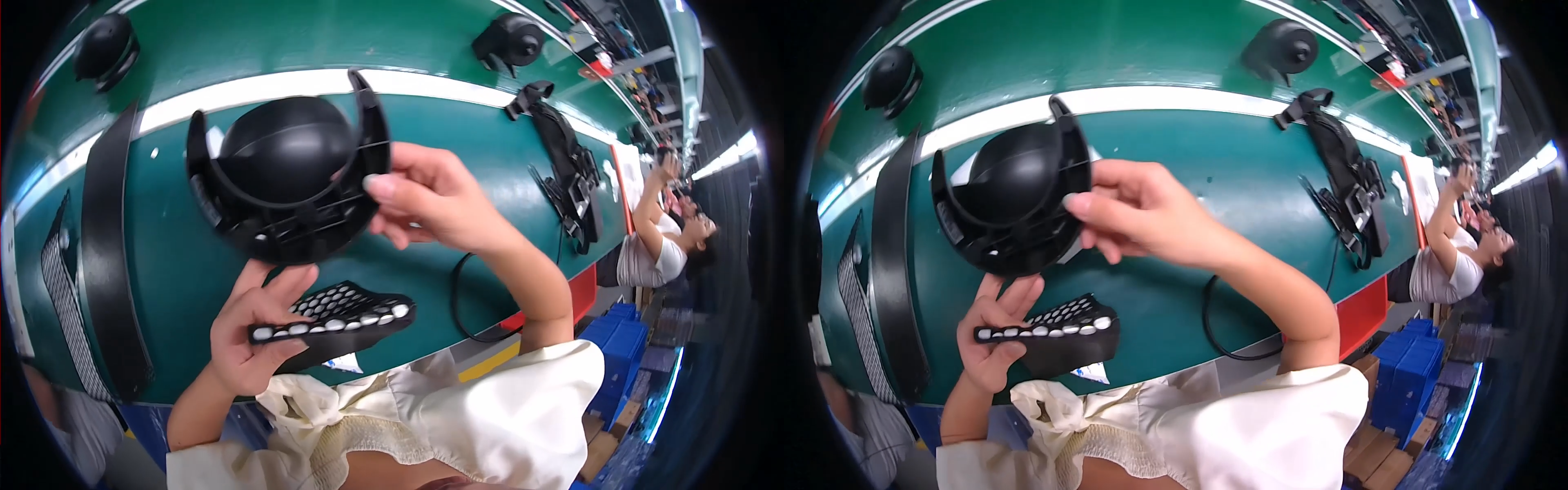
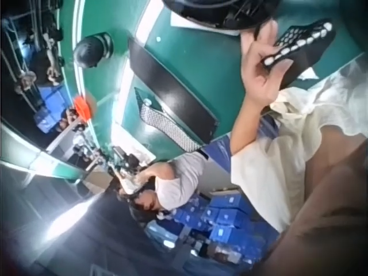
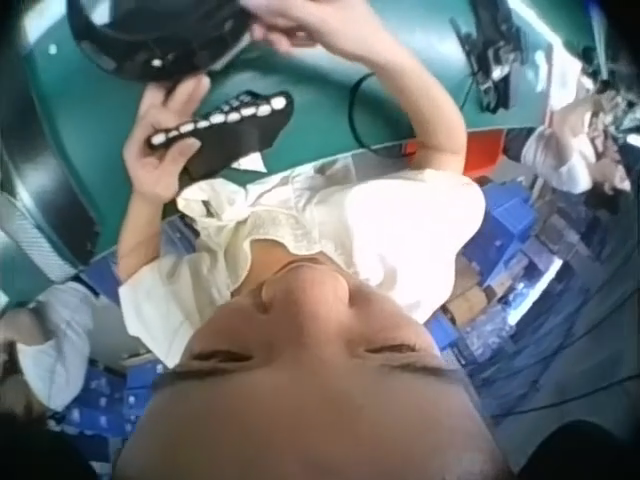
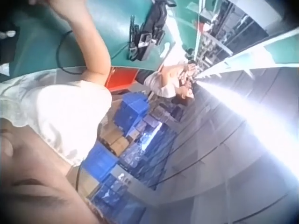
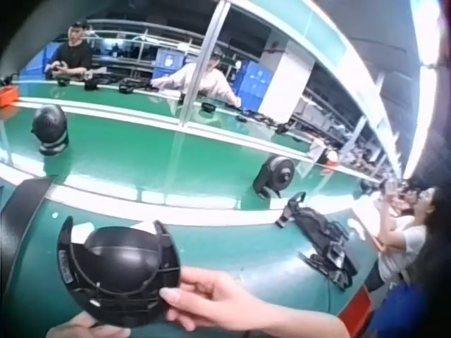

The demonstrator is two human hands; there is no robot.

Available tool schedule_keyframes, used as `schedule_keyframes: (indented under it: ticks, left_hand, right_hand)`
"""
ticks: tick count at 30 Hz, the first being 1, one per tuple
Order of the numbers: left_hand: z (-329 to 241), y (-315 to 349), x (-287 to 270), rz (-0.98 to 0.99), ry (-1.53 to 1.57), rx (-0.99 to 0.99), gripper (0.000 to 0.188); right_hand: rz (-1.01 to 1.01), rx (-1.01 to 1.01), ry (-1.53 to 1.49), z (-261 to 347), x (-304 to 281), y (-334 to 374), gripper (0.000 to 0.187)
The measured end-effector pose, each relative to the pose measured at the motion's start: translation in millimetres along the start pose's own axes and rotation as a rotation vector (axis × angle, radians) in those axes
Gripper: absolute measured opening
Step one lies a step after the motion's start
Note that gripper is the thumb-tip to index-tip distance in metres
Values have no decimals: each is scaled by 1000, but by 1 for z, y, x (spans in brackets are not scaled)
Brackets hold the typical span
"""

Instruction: Manually assemble various plastic parts into a housing on an assembly line.

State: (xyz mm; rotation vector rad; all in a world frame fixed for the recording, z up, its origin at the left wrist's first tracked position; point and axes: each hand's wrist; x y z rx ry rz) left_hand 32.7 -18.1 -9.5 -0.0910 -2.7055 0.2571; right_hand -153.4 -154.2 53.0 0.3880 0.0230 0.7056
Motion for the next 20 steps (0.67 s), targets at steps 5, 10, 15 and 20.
schedule_keyframes:
  ticks: [5, 10, 15, 20]
  left_hand:
    - [-3, 7, 5, -53, -16, -13, 13]
    - [-4, 6, 7, -150, -58, -23, 21]
    - [-4, 3, 9, -128, -64, -36, 25]
    - [-11, 9, 5, -64, -63, -16, 19]
  right_hand:
    - [-49, -306, 108, -21, 11, 1, 17]
    - [136, -230, -113, -22, 9, -8, 20]
    - [230, -155, -202, -16, 11, -11, 22]
    - [-41, -225, -276, -1, 12, -13, 34]
Point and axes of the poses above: each hand's wrist, its own y-axis away from the middle knuckle, its own x-axis out of the palm, z = x × y, and after that the axes turned 6 degrees about -z, right-handed
